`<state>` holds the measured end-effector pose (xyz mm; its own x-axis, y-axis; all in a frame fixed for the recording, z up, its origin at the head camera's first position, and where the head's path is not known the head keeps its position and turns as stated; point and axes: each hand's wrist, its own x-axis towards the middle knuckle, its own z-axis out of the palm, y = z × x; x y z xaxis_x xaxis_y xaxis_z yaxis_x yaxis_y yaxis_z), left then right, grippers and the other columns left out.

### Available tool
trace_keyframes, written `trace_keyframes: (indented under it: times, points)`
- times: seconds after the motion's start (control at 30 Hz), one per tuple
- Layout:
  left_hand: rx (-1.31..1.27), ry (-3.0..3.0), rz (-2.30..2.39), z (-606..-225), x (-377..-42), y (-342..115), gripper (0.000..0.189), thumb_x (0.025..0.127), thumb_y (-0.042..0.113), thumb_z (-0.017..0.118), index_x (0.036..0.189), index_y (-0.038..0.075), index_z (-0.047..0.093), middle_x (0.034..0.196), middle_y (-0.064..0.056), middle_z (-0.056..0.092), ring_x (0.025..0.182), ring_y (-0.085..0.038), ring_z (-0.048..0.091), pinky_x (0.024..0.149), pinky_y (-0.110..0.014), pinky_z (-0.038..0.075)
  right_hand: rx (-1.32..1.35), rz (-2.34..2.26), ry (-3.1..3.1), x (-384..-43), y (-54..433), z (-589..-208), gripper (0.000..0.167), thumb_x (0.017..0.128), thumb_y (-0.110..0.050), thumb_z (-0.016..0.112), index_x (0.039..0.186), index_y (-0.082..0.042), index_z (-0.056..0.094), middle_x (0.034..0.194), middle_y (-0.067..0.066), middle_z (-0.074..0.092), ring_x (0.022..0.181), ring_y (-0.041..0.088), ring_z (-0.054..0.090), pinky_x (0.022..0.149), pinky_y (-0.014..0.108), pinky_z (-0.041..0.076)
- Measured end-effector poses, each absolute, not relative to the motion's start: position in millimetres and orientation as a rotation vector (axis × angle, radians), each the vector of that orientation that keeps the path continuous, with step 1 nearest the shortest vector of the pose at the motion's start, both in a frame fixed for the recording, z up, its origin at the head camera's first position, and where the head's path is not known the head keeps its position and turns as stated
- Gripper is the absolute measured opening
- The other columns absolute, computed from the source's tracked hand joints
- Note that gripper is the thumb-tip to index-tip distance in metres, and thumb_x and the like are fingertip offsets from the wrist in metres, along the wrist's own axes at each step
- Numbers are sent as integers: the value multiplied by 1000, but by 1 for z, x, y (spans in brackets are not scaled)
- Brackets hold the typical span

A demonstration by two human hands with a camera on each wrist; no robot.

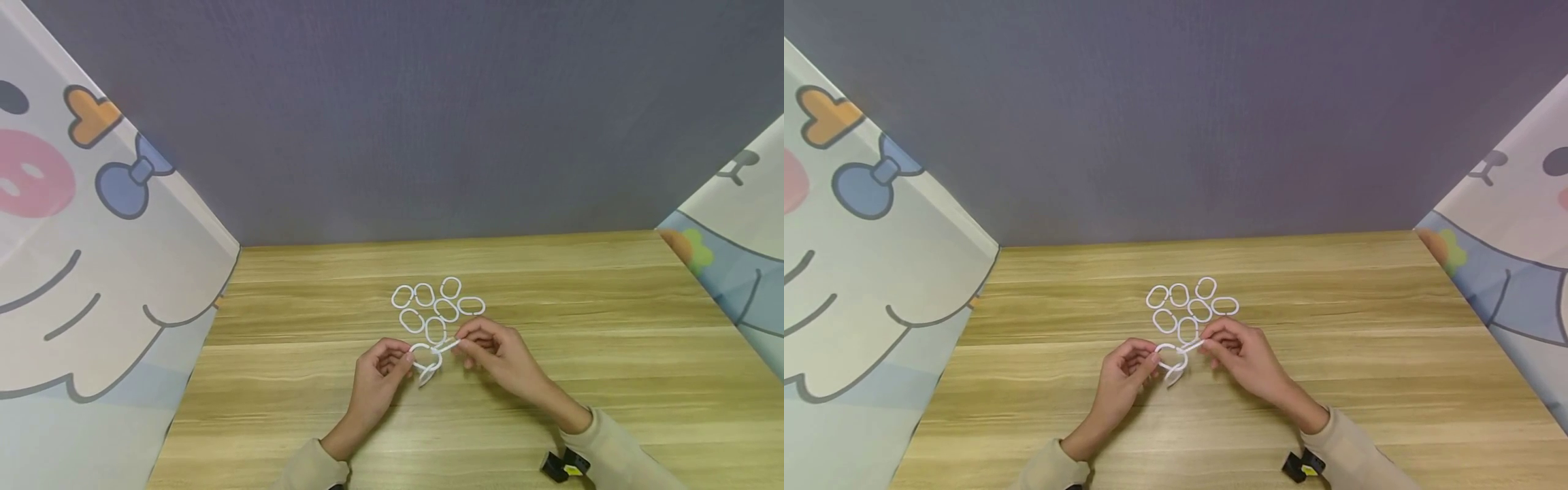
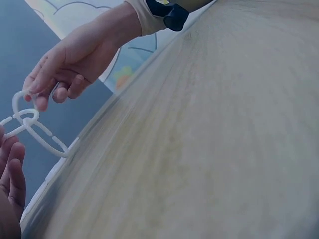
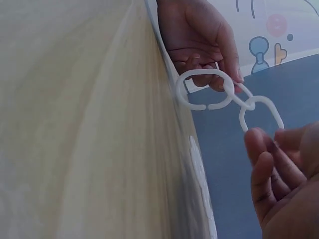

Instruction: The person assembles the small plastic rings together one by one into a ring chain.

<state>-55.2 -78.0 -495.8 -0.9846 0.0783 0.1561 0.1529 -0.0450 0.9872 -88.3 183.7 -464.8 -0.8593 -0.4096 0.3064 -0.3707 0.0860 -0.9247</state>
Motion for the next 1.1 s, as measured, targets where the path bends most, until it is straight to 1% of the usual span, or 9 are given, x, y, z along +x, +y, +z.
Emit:
trace_keyframes:
  times: [0.17,0.2,0.33,0.43,0.47,0.67,0.73,0.87,1.1]
  points:
    - [-267,-2114,-2241,-495,-55,-79,12,101,-4,76,109,-10,71,94,-27,75,77,-13,72,72,-26,64,-796,-1974,2264,-90,186,-467,17,102,13,67,116,5,72,106,29,78,71,27,75,54,31,60]
    - [-278,-2113,-2241,-495,-55,-79,12,101,-4,76,109,-10,71,94,-27,75,77,-13,73,72,-26,64,-788,-1990,2262,-91,186,-467,15,103,13,67,115,5,72,106,28,78,70,26,74,53,30,59]
    - [-338,-2131,-2234,-495,-54,-80,11,100,-4,76,107,-9,69,96,-28,76,82,-10,73,71,-21,61,-737,-2048,2262,-92,186,-468,11,102,13,69,109,6,72,98,15,81,66,20,70,59,28,60]
    - [-371,-2157,-2223,-495,-54,-80,10,99,-5,75,106,-8,69,98,-27,77,85,-9,73,68,-17,56,-673,-2083,2240,-92,185,-466,9,100,14,70,108,7,70,93,7,81,64,15,68,56,25,57]
    - [-379,-2165,-2220,-495,-54,-80,9,99,-5,75,105,-7,69,98,-26,77,86,-8,73,67,-17,55,-656,-2097,2224,-92,185,-465,11,100,14,70,110,10,68,93,7,81,64,14,68,56,25,58]
    - [-433,-2242,-2183,-496,-54,-80,10,97,-3,78,104,-5,71,103,-22,76,86,-6,68,64,-16,50,-551,-2111,2187,-90,183,-460,36,101,13,71,134,18,58,93,9,82,65,18,74,46,20,47]
    - [-467,-2281,-2148,-496,-54,-80,11,95,-3,79,103,-3,72,106,-21,75,87,-6,67,63,-15,49,-533,-2087,2208,-90,183,-459,35,101,12,71,133,18,61,94,11,82,65,19,74,43,22,45]
    - [-527,-2347,-2083,-496,-54,-79,13,94,-4,81,103,0,73,109,-18,76,90,-8,67,64,-15,48,-532,-2058,2247,-88,182,-458,23,100,13,70,122,19,66,97,19,81,64,20,74,41,29,47]
    - [-585,-2372,-1996,-490,-54,-80,19,90,-7,79,104,6,75,107,-10,75,91,-8,68,64,-18,51,-566,-2078,2216,-83,181,-457,16,102,13,66,117,18,65,101,24,81,62,17,73,38,33,44]
